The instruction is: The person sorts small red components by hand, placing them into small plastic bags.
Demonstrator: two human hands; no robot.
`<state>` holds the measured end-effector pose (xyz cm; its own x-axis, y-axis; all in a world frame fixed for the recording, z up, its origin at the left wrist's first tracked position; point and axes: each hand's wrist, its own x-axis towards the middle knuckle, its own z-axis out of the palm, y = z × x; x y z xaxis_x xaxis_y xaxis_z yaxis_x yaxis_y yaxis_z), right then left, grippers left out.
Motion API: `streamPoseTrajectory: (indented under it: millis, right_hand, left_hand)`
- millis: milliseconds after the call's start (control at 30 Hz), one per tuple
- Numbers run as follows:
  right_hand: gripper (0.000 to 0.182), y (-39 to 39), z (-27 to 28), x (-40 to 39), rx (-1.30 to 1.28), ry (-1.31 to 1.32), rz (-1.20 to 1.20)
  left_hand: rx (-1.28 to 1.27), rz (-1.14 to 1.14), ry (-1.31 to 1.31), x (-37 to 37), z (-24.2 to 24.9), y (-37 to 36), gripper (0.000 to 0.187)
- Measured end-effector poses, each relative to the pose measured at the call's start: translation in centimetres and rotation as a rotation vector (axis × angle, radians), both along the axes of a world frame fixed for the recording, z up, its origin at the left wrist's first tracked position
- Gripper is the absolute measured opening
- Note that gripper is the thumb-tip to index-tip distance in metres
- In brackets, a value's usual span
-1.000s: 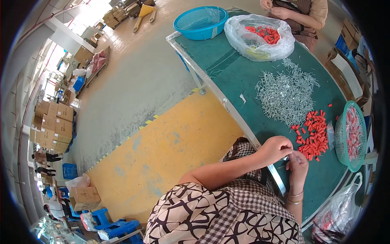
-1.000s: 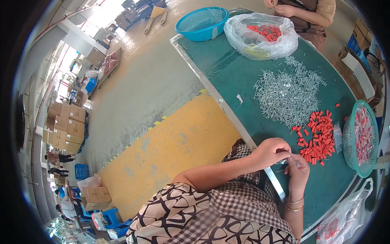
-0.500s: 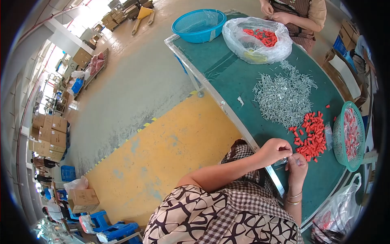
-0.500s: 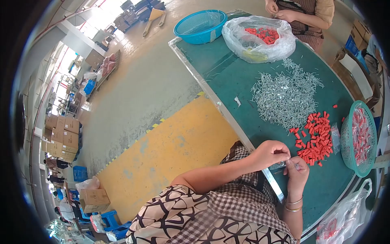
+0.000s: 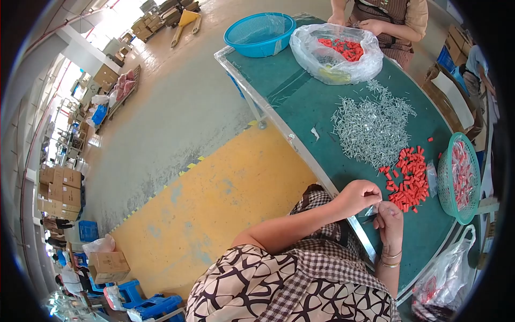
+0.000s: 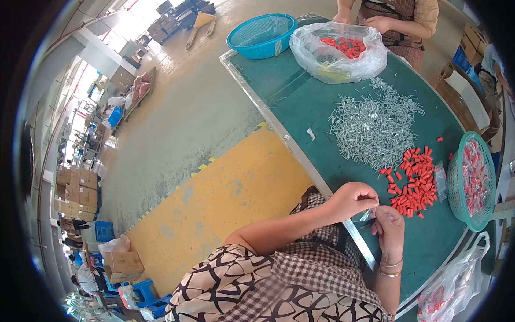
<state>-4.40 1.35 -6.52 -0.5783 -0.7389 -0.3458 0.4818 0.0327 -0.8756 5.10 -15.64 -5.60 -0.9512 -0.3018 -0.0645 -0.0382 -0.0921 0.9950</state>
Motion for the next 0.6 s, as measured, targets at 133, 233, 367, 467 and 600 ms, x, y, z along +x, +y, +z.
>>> streamPoseTrajectory:
  millis: [133,233,367,467,600]
  right_hand:
    - [0.008,-0.1,-0.1,-0.2,0.007,0.071,-0.022]
    - [0.003,-0.2,-0.5,-0.3,-0.001,0.107,-0.073]
    - [0.005,-0.8,0.2,0.1,0.11,0.39,-0.176]
    - [0.009,-1.5,0.7,0.4,0.18,0.829,-0.222]
    - [0.011,-2.0,0.7,1.2,0.235,1.052,-0.245]
  left_hand:
    - [0.001,-0.024,-0.038,-0.2,0.0,-0.1,0.01]
    - [-0.01,0.013,-0.026,-0.7,-0.4,0.2,0.011]
    - [-0.705,0.439,0.374,-0.9,0.5,0.3,0.016]
    - [-0.665,0.341,0.267,-0.5,0.9,0.7,0.018]
    - [-0.377,0.248,0.089,-1.1,-1.1,2.2,0.017]
